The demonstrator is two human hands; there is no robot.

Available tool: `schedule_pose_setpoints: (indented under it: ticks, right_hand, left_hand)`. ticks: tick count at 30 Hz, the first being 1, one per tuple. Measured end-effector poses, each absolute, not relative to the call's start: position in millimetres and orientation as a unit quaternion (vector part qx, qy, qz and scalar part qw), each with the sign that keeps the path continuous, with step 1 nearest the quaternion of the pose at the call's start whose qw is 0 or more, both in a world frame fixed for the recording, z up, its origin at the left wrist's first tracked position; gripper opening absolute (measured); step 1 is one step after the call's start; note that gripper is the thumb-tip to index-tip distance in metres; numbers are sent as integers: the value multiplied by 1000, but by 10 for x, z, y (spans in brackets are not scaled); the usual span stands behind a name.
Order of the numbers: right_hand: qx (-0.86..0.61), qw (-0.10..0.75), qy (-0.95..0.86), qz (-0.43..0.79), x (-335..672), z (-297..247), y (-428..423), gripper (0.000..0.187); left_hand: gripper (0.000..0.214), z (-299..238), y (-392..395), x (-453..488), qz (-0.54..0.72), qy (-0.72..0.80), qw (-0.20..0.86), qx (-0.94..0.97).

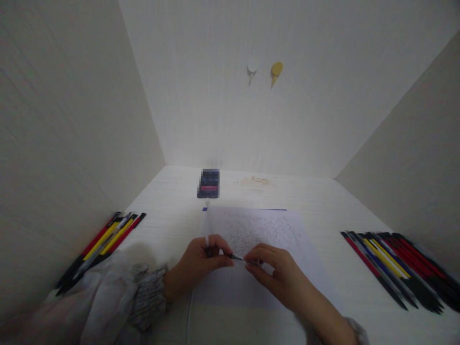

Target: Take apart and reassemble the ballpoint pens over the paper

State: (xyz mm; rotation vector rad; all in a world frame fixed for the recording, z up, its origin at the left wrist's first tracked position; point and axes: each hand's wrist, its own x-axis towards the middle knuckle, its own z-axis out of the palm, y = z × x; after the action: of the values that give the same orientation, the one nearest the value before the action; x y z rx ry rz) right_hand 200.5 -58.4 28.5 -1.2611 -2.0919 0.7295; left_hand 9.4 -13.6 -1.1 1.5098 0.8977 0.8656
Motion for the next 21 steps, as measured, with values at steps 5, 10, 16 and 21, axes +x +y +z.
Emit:
schedule_pose_setpoints:
  ticks: [5,10,16,21]
  right_hand:
    - [-471,317,-761,315,1927,280,-599,12]
    - [-491,360,-720,335,1953,319,-593,13]
    - [-500,441,-644,376,2035,356,-605,13]
    - [-496,467,-638,360,2045,339,-613,13]
  left_hand:
    - [36,-20,-151,89,373,369,589,615]
    - [44,-13,-147,96,379,338,605,613]
    - [23,55,-204,116,453,307,583,601]
    - [17,10,-187,95,426,340,526,653]
